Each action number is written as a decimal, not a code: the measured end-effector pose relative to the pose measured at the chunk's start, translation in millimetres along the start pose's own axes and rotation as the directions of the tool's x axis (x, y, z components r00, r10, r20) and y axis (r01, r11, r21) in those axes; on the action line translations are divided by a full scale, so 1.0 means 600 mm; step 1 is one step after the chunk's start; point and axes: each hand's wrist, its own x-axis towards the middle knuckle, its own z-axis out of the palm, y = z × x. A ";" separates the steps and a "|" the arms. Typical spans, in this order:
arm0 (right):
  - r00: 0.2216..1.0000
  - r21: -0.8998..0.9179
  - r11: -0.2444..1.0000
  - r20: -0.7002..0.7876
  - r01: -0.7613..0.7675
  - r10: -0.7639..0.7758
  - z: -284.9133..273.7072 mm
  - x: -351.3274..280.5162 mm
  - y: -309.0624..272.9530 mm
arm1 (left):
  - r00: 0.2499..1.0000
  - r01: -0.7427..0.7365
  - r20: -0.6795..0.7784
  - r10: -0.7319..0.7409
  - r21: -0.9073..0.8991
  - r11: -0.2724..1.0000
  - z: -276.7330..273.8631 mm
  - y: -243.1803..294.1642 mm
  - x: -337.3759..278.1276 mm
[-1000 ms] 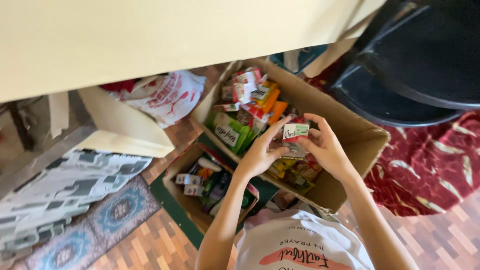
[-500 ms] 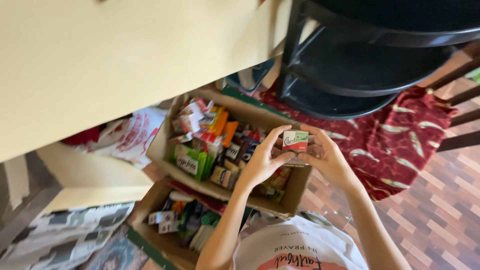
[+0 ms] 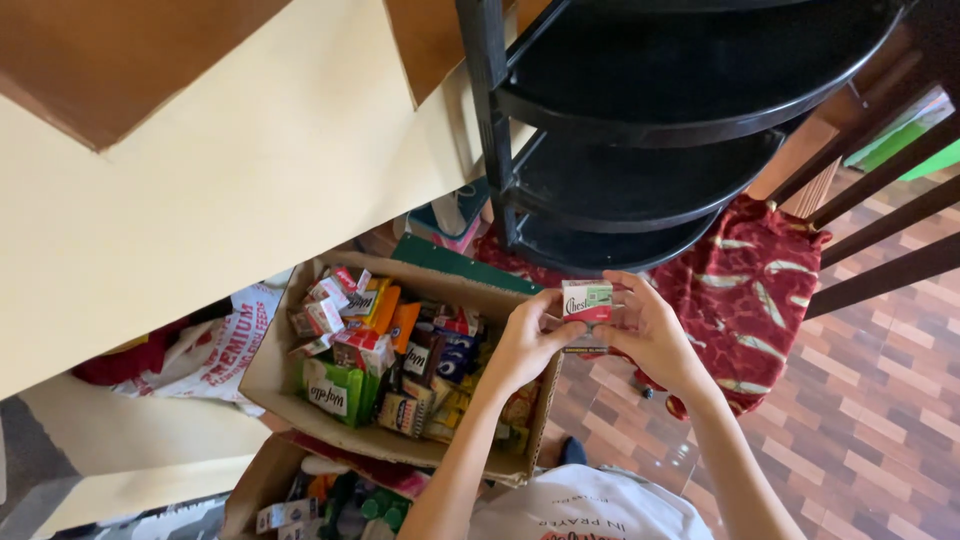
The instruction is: Taking cigarette packs out of a box and arranging them on a tiered shelf.
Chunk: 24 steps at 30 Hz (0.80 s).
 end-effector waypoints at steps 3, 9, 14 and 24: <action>0.999 0.024 0.999 0.010 0.047 -0.047 -0.022 0.001 0.007 | 0.999 0.042 0.010 -0.042 -0.005 0.999 0.014 0.025 0.011; 0.997 0.019 0.997 0.015 0.075 -0.076 -0.059 0.002 -0.019 | 0.995 0.086 0.043 -0.085 -0.018 0.996 0.038 0.056 0.035; 0.999 -0.040 0.999 -0.026 0.031 -0.032 -0.087 0.000 -0.040 | 0.996 -0.039 0.073 0.042 -0.038 0.998 0.057 0.069 0.052; 0.977 -0.083 0.974 -0.017 0.212 -0.214 -0.147 0.000 -0.119 | 0.983 -0.117 0.153 0.106 0.066 0.991 0.069 0.159 0.093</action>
